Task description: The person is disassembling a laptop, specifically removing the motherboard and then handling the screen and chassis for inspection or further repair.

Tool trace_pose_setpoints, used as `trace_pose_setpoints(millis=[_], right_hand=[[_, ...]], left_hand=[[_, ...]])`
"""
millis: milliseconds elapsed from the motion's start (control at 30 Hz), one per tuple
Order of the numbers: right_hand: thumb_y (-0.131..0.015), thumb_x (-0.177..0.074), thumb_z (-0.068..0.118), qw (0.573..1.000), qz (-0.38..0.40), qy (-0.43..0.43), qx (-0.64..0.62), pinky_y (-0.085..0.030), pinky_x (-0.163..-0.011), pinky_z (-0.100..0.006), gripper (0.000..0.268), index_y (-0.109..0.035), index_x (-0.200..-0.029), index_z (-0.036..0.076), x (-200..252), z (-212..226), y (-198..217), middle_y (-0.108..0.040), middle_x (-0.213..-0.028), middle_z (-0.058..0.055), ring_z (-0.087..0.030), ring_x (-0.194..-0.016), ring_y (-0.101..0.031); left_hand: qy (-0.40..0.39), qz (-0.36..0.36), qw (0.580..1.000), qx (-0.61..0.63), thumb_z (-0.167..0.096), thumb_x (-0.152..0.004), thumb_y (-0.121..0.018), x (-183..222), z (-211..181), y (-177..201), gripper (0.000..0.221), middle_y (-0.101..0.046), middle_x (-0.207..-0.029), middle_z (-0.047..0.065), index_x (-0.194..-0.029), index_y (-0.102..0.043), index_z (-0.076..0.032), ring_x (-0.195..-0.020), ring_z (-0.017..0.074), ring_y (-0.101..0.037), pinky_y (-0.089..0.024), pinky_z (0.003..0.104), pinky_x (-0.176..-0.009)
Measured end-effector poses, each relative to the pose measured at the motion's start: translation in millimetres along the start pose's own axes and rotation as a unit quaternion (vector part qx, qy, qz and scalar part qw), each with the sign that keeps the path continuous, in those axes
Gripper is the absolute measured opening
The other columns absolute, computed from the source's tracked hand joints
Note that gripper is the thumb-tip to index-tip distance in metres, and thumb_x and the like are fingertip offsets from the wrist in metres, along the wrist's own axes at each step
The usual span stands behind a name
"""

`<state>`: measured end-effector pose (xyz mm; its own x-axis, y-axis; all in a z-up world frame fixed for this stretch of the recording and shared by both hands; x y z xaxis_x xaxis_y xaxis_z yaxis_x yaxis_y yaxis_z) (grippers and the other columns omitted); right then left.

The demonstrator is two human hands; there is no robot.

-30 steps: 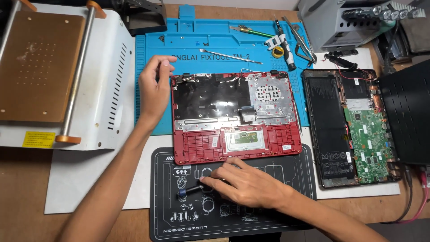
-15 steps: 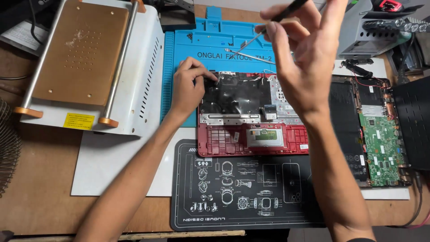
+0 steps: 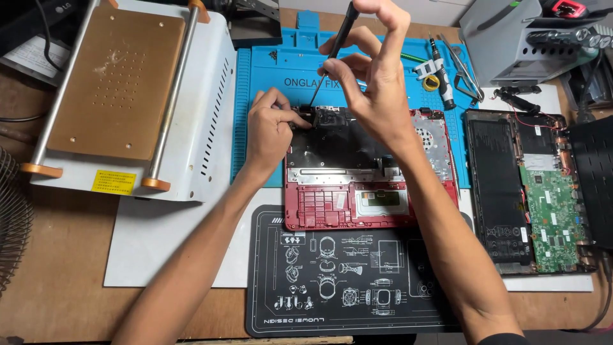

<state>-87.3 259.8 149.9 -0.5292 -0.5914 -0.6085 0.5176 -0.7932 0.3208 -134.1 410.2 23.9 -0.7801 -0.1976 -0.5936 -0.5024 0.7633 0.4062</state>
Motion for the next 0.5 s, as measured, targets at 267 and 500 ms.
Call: trace_pose_setpoints(millis=[267,500], right_hand=[[-0.054,-0.114,-0.012,1.000,0.016,0.007,0.011,-0.068,-0.095,-0.038,0.053,-0.018,-0.139,0.019,-5.1,1.7,-5.3,-0.060,-0.121,-0.025,-0.030,-0.092,-0.076],[-0.058,-0.114,-0.010,0.999,0.031,0.005,0.039,-0.067,-0.091,-0.035,0.053,-0.019,-0.141,0.015,-6.1,1.2,-8.6,-0.063,-0.120,-0.022,-0.029,-0.090,-0.079]], left_hand=[[0.007,-0.007,1.000,-0.005,0.021,-0.071,-0.044,-0.2,2.9,0.6,0.053,-0.051,-0.077,0.002,-0.078,-0.084,-0.014,-0.080,0.0213,-0.048,-0.041,0.034,-0.071],[0.017,-0.008,1.000,-0.002,0.019,-0.073,-0.046,-0.5,3.6,1.3,0.051,-0.053,-0.079,0.003,-0.076,-0.084,-0.014,-0.082,0.0217,-0.049,-0.042,0.034,-0.073]])
Point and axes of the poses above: each hand's wrist, its own x-axis away from the middle knuckle, its own y-axis out of the back of the hand, z = x × y, the point moved 6 cm from there along -x, towards the middle knuckle
